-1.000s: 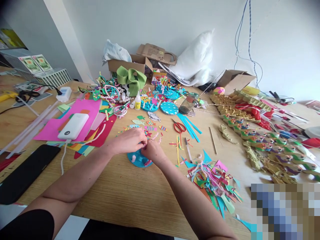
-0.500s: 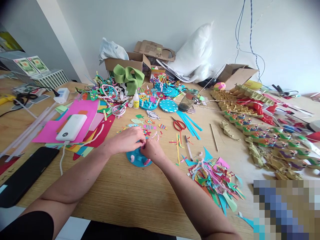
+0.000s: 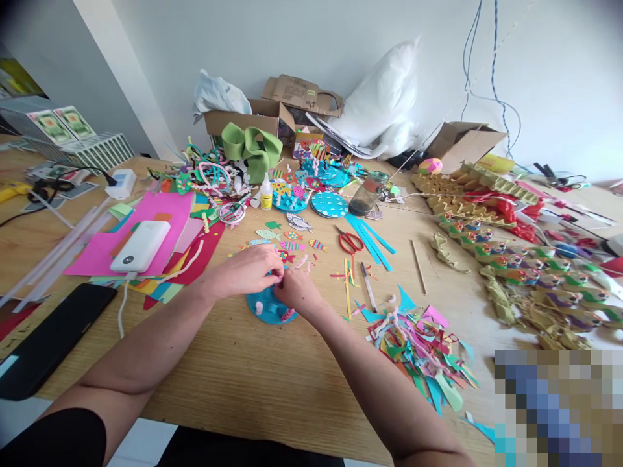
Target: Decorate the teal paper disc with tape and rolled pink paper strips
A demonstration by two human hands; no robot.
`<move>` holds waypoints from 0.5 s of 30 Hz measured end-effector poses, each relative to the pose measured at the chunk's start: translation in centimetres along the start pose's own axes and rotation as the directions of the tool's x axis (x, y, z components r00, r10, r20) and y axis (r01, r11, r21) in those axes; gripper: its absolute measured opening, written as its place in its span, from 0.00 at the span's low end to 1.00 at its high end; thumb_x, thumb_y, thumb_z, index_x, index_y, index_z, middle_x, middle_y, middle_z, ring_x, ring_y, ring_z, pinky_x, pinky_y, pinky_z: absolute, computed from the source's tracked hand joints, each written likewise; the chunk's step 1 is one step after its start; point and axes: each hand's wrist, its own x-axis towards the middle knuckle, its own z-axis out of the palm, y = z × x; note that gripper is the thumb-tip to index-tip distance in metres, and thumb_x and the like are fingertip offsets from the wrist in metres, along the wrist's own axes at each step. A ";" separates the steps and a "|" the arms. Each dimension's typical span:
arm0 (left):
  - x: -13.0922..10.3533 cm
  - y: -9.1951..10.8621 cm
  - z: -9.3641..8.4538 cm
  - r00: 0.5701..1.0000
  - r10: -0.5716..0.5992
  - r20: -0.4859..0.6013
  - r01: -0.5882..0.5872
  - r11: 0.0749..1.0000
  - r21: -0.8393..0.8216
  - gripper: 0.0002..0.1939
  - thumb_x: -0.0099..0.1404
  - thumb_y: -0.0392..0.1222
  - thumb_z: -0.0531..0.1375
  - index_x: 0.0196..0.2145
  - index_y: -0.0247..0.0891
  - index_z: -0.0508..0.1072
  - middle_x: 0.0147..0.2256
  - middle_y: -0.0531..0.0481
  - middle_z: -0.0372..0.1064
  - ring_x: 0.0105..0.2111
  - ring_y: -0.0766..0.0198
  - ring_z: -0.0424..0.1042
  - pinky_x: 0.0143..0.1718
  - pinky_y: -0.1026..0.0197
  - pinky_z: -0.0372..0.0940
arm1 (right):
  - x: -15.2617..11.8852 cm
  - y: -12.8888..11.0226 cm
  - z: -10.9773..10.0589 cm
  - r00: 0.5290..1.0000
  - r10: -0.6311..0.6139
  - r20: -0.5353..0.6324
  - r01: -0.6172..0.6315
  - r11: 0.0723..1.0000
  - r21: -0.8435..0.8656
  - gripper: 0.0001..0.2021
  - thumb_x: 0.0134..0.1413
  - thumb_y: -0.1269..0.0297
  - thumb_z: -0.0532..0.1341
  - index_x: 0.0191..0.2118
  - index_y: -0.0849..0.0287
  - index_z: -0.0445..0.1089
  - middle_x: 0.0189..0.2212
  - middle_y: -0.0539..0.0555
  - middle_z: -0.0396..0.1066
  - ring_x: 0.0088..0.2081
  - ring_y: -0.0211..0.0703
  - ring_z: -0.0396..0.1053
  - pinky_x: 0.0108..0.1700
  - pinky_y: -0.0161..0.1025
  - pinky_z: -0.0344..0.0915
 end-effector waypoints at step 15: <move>0.1 0.3 -0.3 0.999 -0.019 -0.027 0.019 1.000 0.016 0.09 0.58 0.31 0.56 0.26 0.37 0.76 0.28 0.46 0.73 0.36 0.58 0.70 0.39 0.58 0.63 | 0.1 -0.1 0.2 1.000 0.005 -0.006 -0.005 1.000 0.003 0.11 0.49 0.70 0.54 0.33 0.64 0.73 0.31 0.60 0.75 0.34 0.47 0.71 0.36 0.37 0.60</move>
